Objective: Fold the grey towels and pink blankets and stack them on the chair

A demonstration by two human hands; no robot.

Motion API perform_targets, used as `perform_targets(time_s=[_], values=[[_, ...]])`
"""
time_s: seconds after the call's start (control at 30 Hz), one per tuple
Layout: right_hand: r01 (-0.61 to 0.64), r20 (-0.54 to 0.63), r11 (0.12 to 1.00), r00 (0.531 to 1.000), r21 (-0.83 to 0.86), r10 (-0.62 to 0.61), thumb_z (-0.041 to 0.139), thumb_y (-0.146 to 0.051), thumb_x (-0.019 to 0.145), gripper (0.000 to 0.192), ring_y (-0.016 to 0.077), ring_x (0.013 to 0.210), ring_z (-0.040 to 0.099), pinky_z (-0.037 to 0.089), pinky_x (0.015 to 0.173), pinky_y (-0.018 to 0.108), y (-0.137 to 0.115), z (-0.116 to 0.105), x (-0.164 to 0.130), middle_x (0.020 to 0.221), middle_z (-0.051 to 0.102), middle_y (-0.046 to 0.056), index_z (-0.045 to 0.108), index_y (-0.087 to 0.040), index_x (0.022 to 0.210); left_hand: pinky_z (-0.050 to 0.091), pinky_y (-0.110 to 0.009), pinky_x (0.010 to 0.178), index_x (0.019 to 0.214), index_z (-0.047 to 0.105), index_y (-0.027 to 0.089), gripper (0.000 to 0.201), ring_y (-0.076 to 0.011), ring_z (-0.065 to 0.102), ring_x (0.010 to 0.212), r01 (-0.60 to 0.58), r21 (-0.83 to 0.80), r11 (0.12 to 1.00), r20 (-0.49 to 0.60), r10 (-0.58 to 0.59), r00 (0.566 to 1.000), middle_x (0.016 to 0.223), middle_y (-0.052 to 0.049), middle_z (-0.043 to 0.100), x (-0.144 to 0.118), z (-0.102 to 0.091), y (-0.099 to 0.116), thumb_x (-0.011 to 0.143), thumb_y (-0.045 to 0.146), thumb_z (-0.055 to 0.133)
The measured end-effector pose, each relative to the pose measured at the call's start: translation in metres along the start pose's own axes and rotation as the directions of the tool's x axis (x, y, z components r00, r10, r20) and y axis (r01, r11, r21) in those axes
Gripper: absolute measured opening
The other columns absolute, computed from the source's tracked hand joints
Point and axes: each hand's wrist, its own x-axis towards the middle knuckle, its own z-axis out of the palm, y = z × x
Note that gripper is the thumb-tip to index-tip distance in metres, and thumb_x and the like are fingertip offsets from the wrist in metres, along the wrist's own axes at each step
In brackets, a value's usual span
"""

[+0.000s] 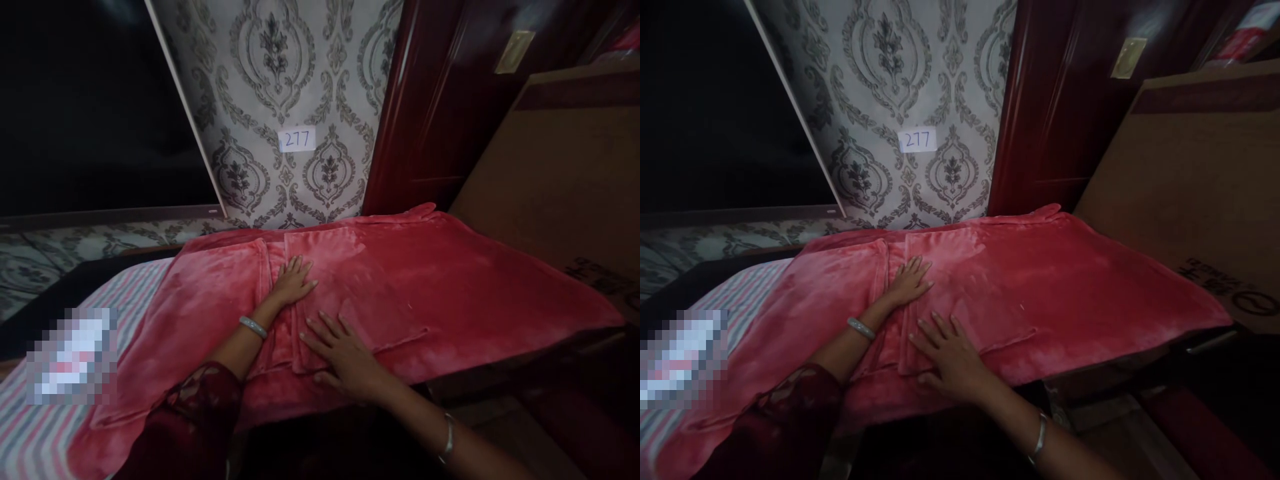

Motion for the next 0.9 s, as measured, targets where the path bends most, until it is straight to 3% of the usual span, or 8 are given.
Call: perform_targets(time_s=[0.1, 0.17, 0.23, 0.33, 0.5, 0.73, 0.83, 0.9], values=[[0.056, 0.036, 0.984, 0.997, 0.167, -0.063, 0.061, -0.055, 0.091, 0.070, 0.0300, 0.152, 0.026, 0.020, 0.123, 0.055, 0.007, -0.016, -0.010, 0.161, 0.038, 0.008, 0.042, -0.029, 0.154, 0.012, -0.056, 0.124, 0.159, 0.028, 0.021, 0.071, -0.0302, 0.007, 0.156, 0.015, -0.003, 1.000, 0.008, -0.015, 1.000, 0.169, -0.014, 0.014, -0.004, -0.004, 0.003, 0.098, 0.054, 0.041], [0.065, -0.038, 0.969, 0.998, 0.239, -0.058, 0.057, -0.045, 0.095, 0.055, 0.0271, 0.140, 0.047, 0.034, 0.118, 0.048, 0.018, -0.033, -0.006, 0.149, 0.054, 0.009, 0.054, -0.026, 0.146, 0.016, -0.058, 0.123, 0.157, 0.031, 0.021, 0.071, -0.0314, 0.011, 0.156, 0.039, -0.010, 0.999, 0.040, -0.038, 0.998, 0.168, -0.015, 0.018, -0.002, -0.010, 0.006, 0.096, 0.054, 0.044], [0.016, -0.148, 0.978, 0.989, 0.207, 0.015, 0.052, -0.036, 0.097, 0.047, 0.0268, 0.132, 0.054, 0.040, 0.113, 0.046, 0.032, -0.049, 0.005, 0.141, 0.061, 0.012, 0.059, -0.021, 0.141, 0.022, -0.061, 0.120, 0.152, 0.041, 0.020, 0.066, -0.0343, 0.023, 0.153, 0.074, -0.012, 0.997, 0.059, -0.073, 0.996, 0.164, -0.017, 0.029, 0.008, -0.020, 0.010, 0.095, 0.053, 0.046], [-0.154, -0.212, 0.988, 0.966, 0.003, 0.151, 0.051, -0.034, 0.097, 0.054, 0.0316, 0.146, 0.038, 0.027, 0.119, 0.055, 0.056, -0.070, 0.033, 0.154, 0.047, 0.015, 0.051, -0.018, 0.149, 0.025, -0.061, 0.119, 0.149, 0.046, 0.021, 0.059, -0.0352, 0.033, 0.149, 0.111, -0.008, 0.994, 0.007, -0.111, 0.994, 0.159, -0.017, 0.040, 0.035, -0.040, 0.016, 0.097, 0.048, 0.041], [-0.422, -0.199, 0.879, 0.902, -0.222, 0.383, 0.045, -0.047, 0.100, 0.063, 0.0345, 0.154, 0.014, 0.013, 0.121, 0.062, 0.098, -0.080, 0.068, 0.167, 0.022, 0.011, 0.033, -0.027, 0.158, 0.014, -0.059, 0.124, 0.157, 0.034, 0.022, 0.064, -0.0321, 0.016, 0.155, 0.151, -0.003, 0.988, -0.110, -0.151, 0.982, 0.166, -0.013, 0.026, 0.078, -0.051, 0.010, 0.098, 0.049, 0.037], [-0.480, -0.259, 0.841, 0.870, -0.252, 0.419, 0.034, -0.057, 0.101, 0.063, 0.0317, 0.155, 0.011, 0.009, 0.121, 0.063, 0.132, -0.049, 0.067, 0.169, 0.014, 0.003, 0.025, -0.035, 0.160, 0.020, -0.066, 0.119, 0.157, 0.033, 0.016, 0.072, -0.0375, 0.015, 0.155, 0.264, 0.016, 0.965, -0.151, -0.258, 0.954, 0.165, -0.022, 0.024, 0.084, -0.006, -0.017, 0.097, 0.057, 0.035], [-0.463, -0.175, 0.860, 0.885, -0.216, 0.432, 0.041, -0.058, 0.098, 0.067, 0.0331, 0.155, 0.014, 0.015, 0.119, 0.063, 0.134, -0.061, 0.067, 0.168, 0.017, 0.005, 0.028, -0.035, 0.160, 0.023, -0.064, 0.118, 0.157, 0.034, 0.018, 0.072, -0.0362, 0.017, 0.154, 0.258, 0.053, 0.965, -0.183, -0.245, 0.952, 0.164, -0.020, 0.027, 0.087, 0.000, -0.020, 0.097, 0.058, 0.035], [-0.447, -0.107, 0.878, 0.894, -0.168, 0.435, 0.043, -0.055, 0.098, 0.061, 0.0322, 0.150, 0.028, 0.027, 0.117, 0.057, 0.135, -0.085, 0.076, 0.164, 0.032, 0.008, 0.040, -0.033, 0.155, 0.023, -0.065, 0.118, 0.156, 0.035, 0.018, 0.071, -0.0356, 0.019, 0.154, 0.264, 0.063, 0.962, -0.179, -0.249, 0.952, 0.164, -0.020, 0.028, 0.089, 0.000, -0.019, 0.097, 0.058, 0.034]])
